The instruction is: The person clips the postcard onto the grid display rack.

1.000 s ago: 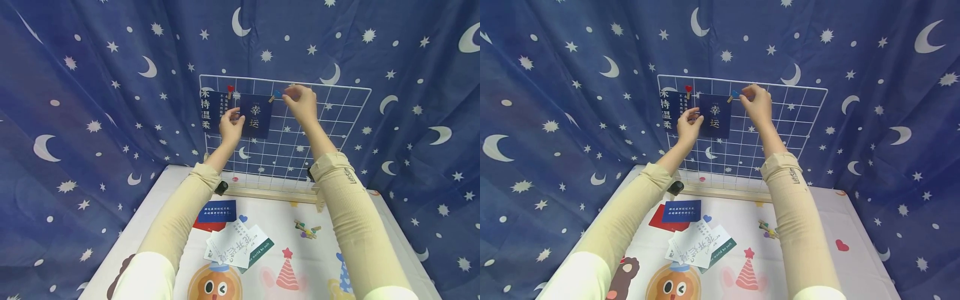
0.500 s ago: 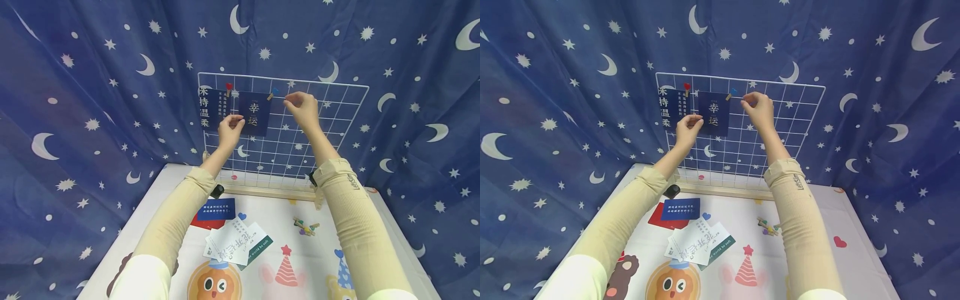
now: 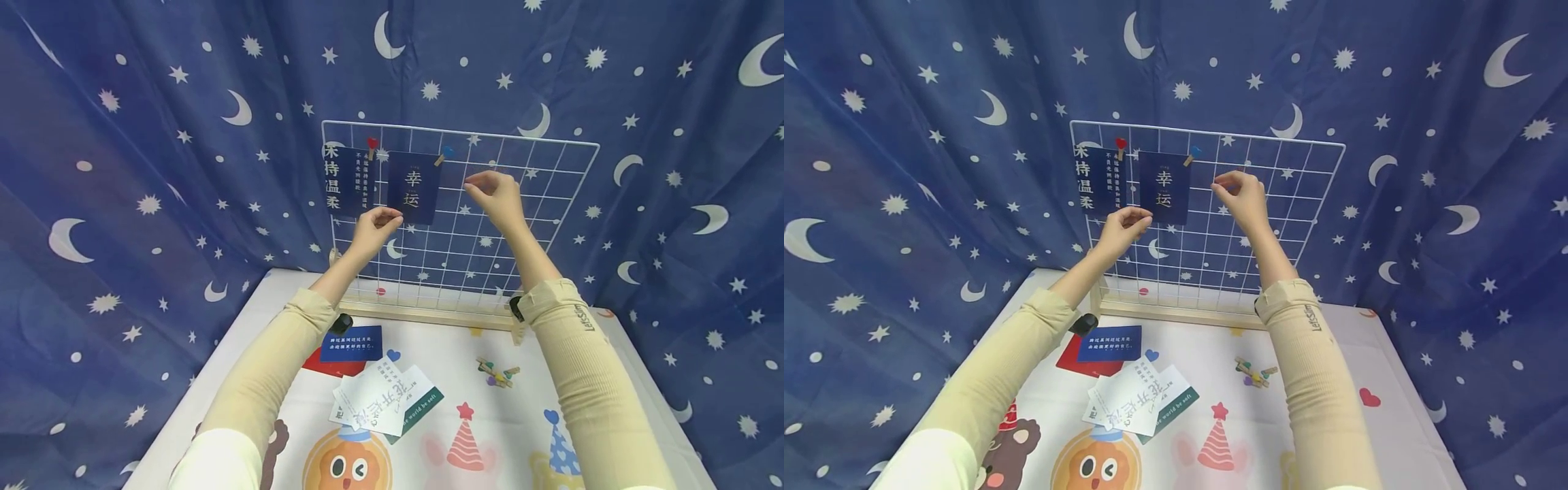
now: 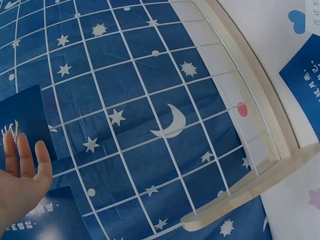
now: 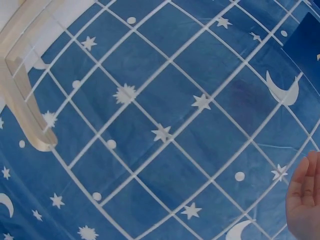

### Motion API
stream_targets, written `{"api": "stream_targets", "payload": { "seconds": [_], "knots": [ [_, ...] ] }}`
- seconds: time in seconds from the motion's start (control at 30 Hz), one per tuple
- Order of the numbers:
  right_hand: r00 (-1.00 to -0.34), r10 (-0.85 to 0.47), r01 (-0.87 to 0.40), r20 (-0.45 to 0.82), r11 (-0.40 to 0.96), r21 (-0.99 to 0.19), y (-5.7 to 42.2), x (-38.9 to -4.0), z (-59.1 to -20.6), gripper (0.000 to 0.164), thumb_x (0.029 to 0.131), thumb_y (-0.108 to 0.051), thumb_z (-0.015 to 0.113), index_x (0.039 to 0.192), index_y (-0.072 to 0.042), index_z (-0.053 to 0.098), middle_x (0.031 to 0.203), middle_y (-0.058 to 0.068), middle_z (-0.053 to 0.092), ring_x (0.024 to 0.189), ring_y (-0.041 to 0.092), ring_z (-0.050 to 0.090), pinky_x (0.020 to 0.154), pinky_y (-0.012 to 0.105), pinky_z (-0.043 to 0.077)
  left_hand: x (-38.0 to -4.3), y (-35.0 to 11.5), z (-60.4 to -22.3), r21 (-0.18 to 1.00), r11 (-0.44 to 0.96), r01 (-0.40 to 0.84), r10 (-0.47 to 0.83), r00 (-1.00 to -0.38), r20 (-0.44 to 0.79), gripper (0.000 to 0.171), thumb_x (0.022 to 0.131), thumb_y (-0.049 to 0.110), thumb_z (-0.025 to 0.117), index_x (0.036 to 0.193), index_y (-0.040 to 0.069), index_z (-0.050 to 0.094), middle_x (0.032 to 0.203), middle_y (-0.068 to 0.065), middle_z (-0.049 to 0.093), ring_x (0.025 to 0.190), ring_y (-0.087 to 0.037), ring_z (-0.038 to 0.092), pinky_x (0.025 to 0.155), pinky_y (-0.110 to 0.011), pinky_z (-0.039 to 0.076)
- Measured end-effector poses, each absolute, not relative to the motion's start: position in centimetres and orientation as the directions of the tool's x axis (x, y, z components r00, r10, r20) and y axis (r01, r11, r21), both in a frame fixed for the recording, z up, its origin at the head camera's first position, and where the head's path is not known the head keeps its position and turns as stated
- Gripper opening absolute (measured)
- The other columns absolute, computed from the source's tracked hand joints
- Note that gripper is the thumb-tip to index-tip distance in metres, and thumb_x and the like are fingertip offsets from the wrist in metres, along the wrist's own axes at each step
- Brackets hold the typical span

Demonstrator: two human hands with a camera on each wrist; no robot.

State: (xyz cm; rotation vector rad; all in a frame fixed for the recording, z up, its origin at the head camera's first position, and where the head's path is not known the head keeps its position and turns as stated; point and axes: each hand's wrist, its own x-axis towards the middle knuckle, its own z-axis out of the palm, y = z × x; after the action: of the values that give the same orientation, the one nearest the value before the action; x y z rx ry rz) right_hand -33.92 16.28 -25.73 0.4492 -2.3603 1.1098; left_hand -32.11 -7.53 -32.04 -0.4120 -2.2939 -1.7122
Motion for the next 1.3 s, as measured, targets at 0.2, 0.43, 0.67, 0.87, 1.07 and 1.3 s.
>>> {"api": "stream_targets", "payload": {
  "seconds": [0.2, 0.43, 0.67, 0.87, 1.07, 1.3],
  "knots": [
    [-0.843, -0.129, -0.494, 0.523, 0.571, -0.655, 16.9, -33.3, -26.9, 0.029, 0.092, -0.018, 0.06, 0.113, 0.002, 0.063, 0.114, 0.021, 0.065, 0.101, 0.034, 0.063, 0.092, 0.046, 0.051, -31.5, -8.8, -32.8, 0.91, 0.268, 0.315, 0.135, -0.948, 0.289, 0.031, 0.095, 0.019, 0.056, 0.119, -0.002, 0.058, 0.117, -0.02, 0.062, 0.107, -0.031, 0.059, 0.095, -0.04, 0.049],
    [-0.862, -0.148, -0.484, 0.484, 0.52, -0.703, 17.4, -32.6, -28.7, 0.031, 0.093, -0.017, 0.059, 0.116, 0.002, 0.061, 0.115, 0.022, 0.064, 0.1, 0.031, 0.06, 0.097, 0.045, 0.047, -30.8, -10.5, -33.8, 0.926, 0.288, 0.245, 0.175, -0.964, 0.2, 0.036, 0.097, 0.022, 0.053, 0.125, 0.0, 0.054, 0.123, -0.021, 0.059, 0.112, -0.032, 0.056, 0.095, -0.045, 0.05],
    [-0.909, -0.172, -0.414, 0.379, 0.47, -0.78, 18.1, -31.6, -30.4, 0.035, 0.095, -0.02, 0.056, 0.121, 0.003, 0.057, 0.123, 0.022, 0.059, 0.113, 0.034, 0.059, 0.097, 0.04, 0.049, -30.5, -11.8, -35.2, 0.938, 0.264, 0.225, 0.17, -0.968, 0.185, 0.036, 0.097, 0.023, 0.052, 0.126, 0.0, 0.054, 0.123, -0.021, 0.058, 0.114, -0.034, 0.056, 0.096, -0.043, 0.05],
    [-0.91, -0.204, -0.414, 0.36, 0.484, -0.771, 19.1, -30.5, -33.0, 0.035, 0.095, -0.021, 0.056, 0.121, 0.002, 0.058, 0.122, 0.02, 0.061, 0.1, 0.012, 0.061, 0.091, 0.024, 0.051, -29.6, -12.6, -36.8, 0.958, 0.208, 0.196, 0.133, -0.976, 0.17, 0.038, 0.097, 0.021, 0.052, 0.127, -0.002, 0.052, 0.124, -0.025, 0.056, 0.115, -0.037, 0.055, 0.097, -0.043, 0.049],
    [-0.875, -0.293, -0.484, 0.385, 0.516, -0.707, 19.2, -28.4, -35.2, 0.026, 0.093, -0.008, 0.057, 0.113, 0.008, 0.06, 0.112, 0.027, 0.064, 0.094, 0.027, 0.063, 0.082, 0.019, 0.049, -28.7, -13.3, -39.2, 0.952, 0.244, 0.183, 0.114, -0.981, 0.159, 0.035, 0.097, 0.02, 0.053, 0.125, -0.001, 0.054, 0.123, -0.025, 0.058, 0.109, -0.03, 0.058, 0.095, -0.046, 0.05],
    [-0.877, -0.327, -0.479, 0.352, 0.531, -0.699, 19.6, -26.1, -37.8, 0.022, 0.09, -0.001, 0.058, 0.108, 0.012, 0.06, 0.106, 0.029, 0.064, 0.091, 0.037, 0.063, 0.076, 0.018, 0.051, -28.0, -13.8, -42.3, 0.923, 0.3, 0.242, 0.124, -0.969, 0.214, 0.032, 0.096, 0.016, 0.054, 0.121, -0.004, 0.056, 0.114, -0.025, 0.06, 0.104, -0.034, 0.057, 0.09, -0.036, 0.051]
  ]
}}
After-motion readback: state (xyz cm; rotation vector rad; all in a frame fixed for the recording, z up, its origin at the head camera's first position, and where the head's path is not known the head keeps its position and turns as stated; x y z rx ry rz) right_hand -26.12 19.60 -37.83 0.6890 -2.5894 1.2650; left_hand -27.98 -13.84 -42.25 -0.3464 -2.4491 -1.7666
